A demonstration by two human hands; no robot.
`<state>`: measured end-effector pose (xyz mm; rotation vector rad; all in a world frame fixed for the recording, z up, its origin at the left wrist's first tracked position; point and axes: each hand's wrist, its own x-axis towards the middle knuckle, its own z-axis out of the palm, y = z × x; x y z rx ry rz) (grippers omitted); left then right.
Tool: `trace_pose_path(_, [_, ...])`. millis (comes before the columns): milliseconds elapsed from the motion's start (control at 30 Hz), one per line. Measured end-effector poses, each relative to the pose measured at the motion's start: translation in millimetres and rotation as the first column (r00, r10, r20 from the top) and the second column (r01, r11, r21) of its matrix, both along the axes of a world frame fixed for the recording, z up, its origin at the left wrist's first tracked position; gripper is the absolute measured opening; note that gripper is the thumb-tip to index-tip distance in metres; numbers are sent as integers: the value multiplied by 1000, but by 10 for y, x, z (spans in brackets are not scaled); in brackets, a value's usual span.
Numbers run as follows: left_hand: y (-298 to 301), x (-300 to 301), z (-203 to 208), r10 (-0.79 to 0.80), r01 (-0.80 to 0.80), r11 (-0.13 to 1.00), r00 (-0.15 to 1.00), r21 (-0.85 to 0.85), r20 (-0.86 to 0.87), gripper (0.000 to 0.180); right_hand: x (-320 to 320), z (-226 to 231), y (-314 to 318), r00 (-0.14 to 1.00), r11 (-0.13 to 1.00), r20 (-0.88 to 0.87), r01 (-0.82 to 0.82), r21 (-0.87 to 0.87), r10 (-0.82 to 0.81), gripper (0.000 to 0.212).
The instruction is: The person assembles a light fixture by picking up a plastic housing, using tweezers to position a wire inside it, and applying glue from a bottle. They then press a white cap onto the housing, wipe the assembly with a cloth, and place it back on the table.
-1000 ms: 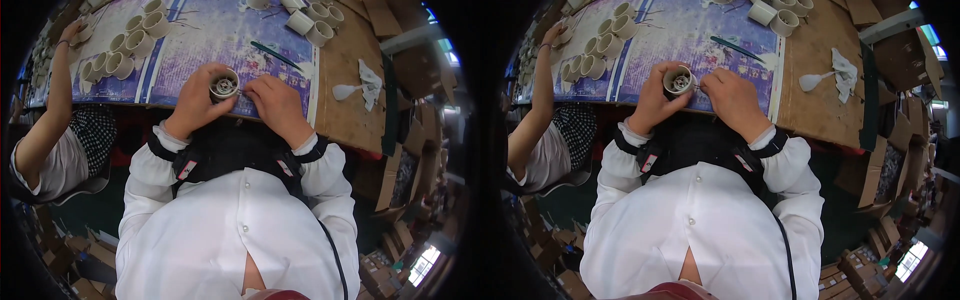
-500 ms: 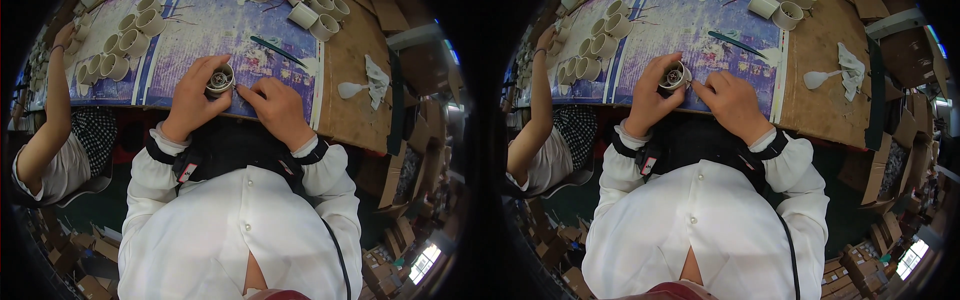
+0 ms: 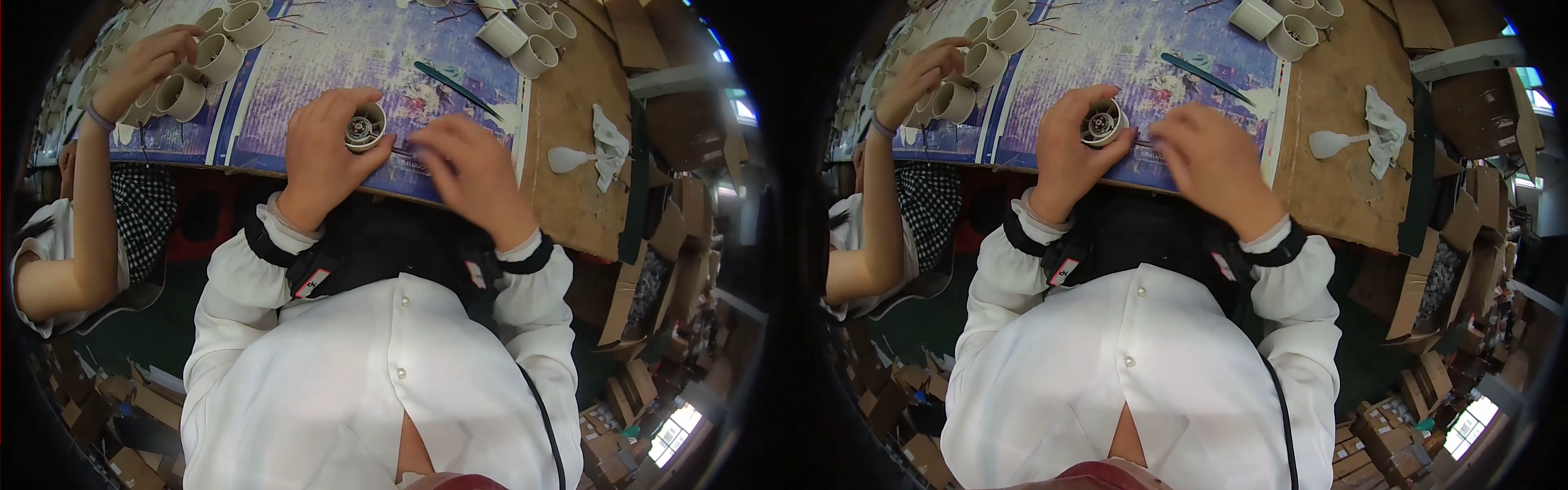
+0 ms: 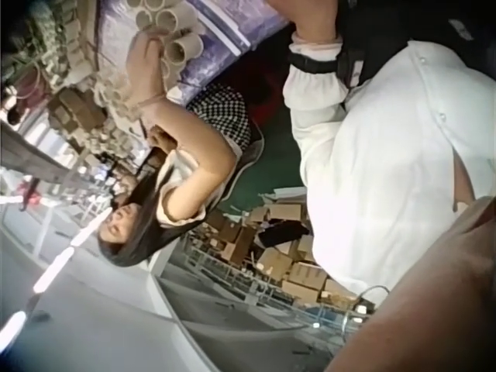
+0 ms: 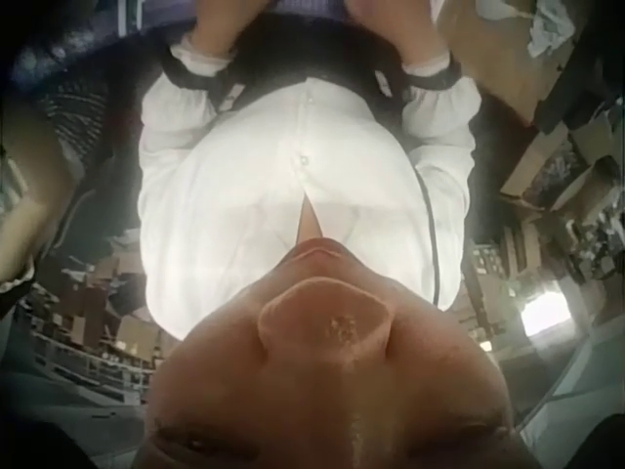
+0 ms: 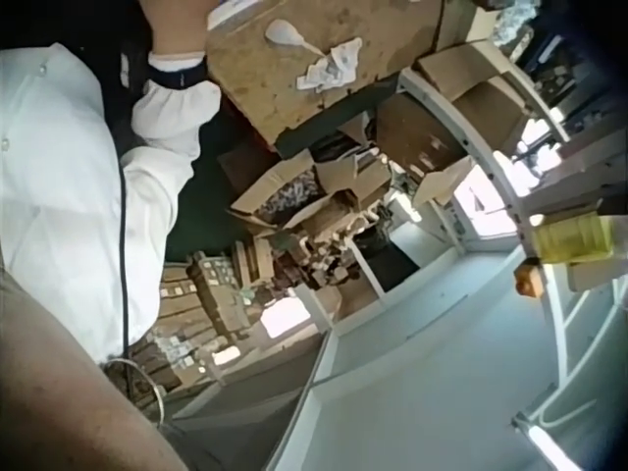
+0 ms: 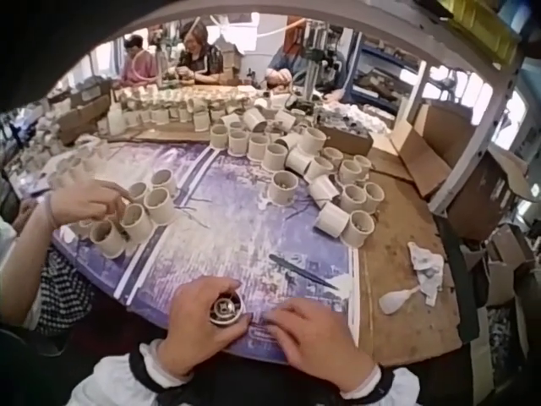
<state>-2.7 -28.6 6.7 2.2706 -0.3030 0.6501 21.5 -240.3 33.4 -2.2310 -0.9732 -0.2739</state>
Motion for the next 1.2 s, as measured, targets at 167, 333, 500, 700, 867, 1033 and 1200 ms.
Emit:
trace_pose_path(167, [4,3,24,-3,3,1000,1000,3,14,48,402,80,-84,945,947,261,253,-198,-198,23])
trace_pose_path(333, [30,6,-15,14,-15,1000,1000,-5,-23,53,481,33,-11,935,829,271,334,-449,-230,26])
trace_pose_path(500, [38,-4,-56,36,-36,999,999,-26,-10,61,472,-14,13,937,794,284,329,-511,-205,27])
trace_pose_path(700, [50,-10,-76,38,-38,999,999,-16,4,66,474,-31,14,940,797,279,320,-513,-198,28])
trace_pose_path(867, [37,-13,-95,45,-45,999,999,-31,17,67,507,34,-22,954,889,266,240,-389,-141,23])
trace_pose_path(1033, [35,-8,-86,17,-17,1000,994,-3,107,69,331,222,113,964,962,-143,240,126,-222,13])
trace_pose_path(1200, [23,-11,-93,38,-36,999,996,-24,87,71,260,125,179,978,990,-171,129,55,-118,12])
